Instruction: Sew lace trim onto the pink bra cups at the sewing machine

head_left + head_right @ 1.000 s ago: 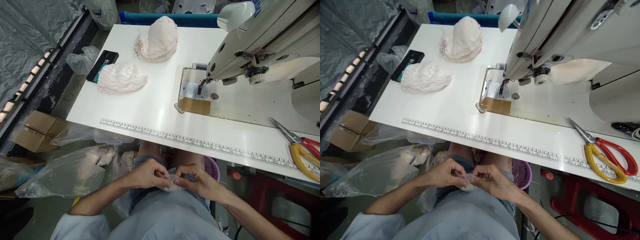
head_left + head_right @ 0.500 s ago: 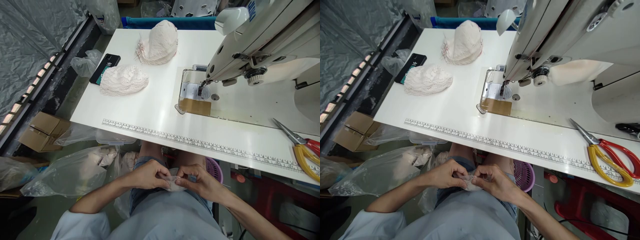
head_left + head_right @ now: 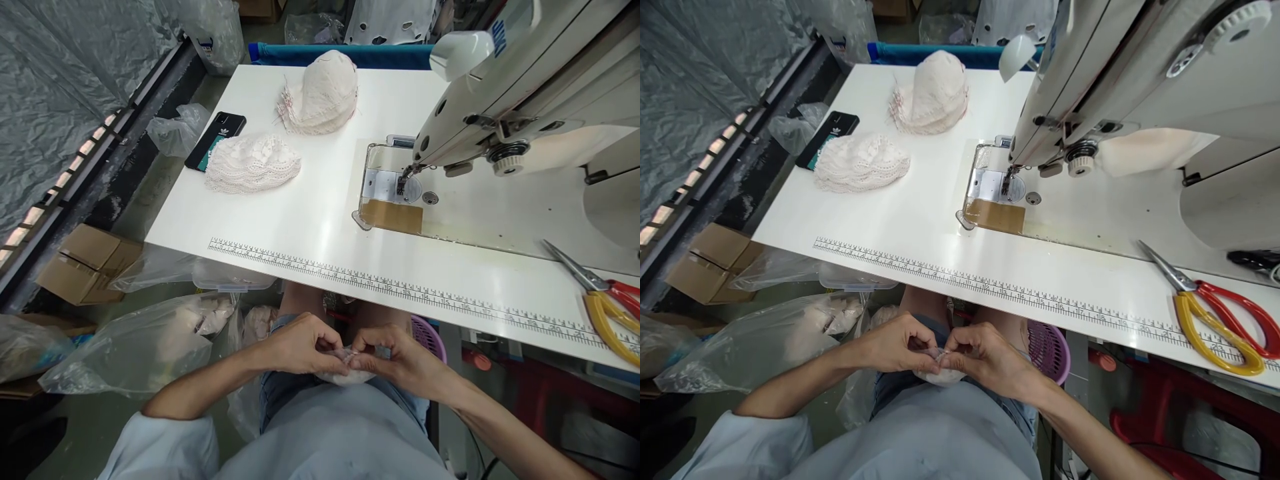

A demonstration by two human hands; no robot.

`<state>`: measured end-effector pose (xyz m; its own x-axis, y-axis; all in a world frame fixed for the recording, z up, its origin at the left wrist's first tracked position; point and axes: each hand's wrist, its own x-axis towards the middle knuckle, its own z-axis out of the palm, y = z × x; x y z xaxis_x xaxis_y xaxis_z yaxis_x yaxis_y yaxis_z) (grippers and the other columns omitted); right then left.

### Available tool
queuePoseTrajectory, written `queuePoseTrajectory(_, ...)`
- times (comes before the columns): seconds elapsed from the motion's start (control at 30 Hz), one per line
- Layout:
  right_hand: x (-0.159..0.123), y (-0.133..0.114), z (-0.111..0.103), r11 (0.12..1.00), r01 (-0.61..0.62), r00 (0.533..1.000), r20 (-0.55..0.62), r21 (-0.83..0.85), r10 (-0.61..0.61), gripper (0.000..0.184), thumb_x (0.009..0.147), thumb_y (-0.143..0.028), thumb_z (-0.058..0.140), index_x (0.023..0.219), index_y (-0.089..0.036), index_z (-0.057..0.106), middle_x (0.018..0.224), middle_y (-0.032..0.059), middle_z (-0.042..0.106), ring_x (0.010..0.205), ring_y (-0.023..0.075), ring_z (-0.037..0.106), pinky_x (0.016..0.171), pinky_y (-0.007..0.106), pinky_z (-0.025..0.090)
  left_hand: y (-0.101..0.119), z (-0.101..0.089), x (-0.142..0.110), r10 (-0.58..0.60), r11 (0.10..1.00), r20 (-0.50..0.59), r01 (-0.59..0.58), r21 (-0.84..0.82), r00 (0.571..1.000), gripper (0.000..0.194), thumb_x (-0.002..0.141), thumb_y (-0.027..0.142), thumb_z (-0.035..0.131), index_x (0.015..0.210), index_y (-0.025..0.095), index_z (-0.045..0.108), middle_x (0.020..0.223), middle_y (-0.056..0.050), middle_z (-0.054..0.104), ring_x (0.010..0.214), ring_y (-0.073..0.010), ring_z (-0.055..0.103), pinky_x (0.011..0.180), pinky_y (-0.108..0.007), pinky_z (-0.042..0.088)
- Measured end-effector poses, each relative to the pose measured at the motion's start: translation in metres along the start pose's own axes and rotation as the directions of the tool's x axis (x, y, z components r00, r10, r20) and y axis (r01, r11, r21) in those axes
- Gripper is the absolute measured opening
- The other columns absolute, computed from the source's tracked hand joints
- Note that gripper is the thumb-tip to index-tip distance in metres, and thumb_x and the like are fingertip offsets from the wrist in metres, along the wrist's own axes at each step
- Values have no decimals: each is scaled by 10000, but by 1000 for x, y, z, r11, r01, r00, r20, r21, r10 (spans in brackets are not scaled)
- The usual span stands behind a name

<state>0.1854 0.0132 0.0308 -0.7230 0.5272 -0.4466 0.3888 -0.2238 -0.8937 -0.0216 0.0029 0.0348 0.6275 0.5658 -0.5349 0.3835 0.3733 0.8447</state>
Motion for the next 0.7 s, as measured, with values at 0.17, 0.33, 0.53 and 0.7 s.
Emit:
queuePoseTrajectory(0.17, 4, -2, 0, 999, 5, 1000, 2, 54, -5, 312, 808, -474, 601, 755, -170, 647, 699, 14, 644, 652, 140, 565, 570, 221, 402, -2, -2, -3, -11, 996, 16, 12, -86, 1000, 346, 695, 441, 671, 616, 117, 578, 525, 53, 392, 499, -57, 305, 446, -185, 225)
queuePoseTrajectory(0.33, 5, -2, -1, 999, 13, 1000, 24, 51, -14, 305, 820, -464, 587, 773, -169, 647, 715, 12, 639, 667, 136, 558, 586, 219, 407, -6, -2, -2, -45, 993, 22, 47, -110, 999, 331, 690, 431, 680, 644, 113, 600, 541, 45, 411, 512, -59, 324, 451, -174, 239)
queuePoseTrajectory(0.53, 5, 0, -1, 999, 23, 1000, 15, -47, -22, 300, 844, -452, 561, 754, -170, 612, 638, -11, 568, 584, 112, 478, 511, 212, 349, -4, -2, -3, -51, 988, 69, 60, -143, 996, 330, 691, 424, 685, 782, 110, 636, 606, 20, 525, 538, -72, 414, 491, -171, 319)
queuePoseTrajectory(0.7, 12, -3, 1, 949, 109, 989, -62, -297, -133, 302, 921, -384, 442, 774, -179, 609, 649, 11, 595, 588, 138, 533, 516, 231, 395, 0, -7, -3, -53, 998, -33, 53, -14, 998, 260, 732, 370, 633, 682, 116, 603, 512, 53, 440, 484, -54, 344, 442, -175, 235)
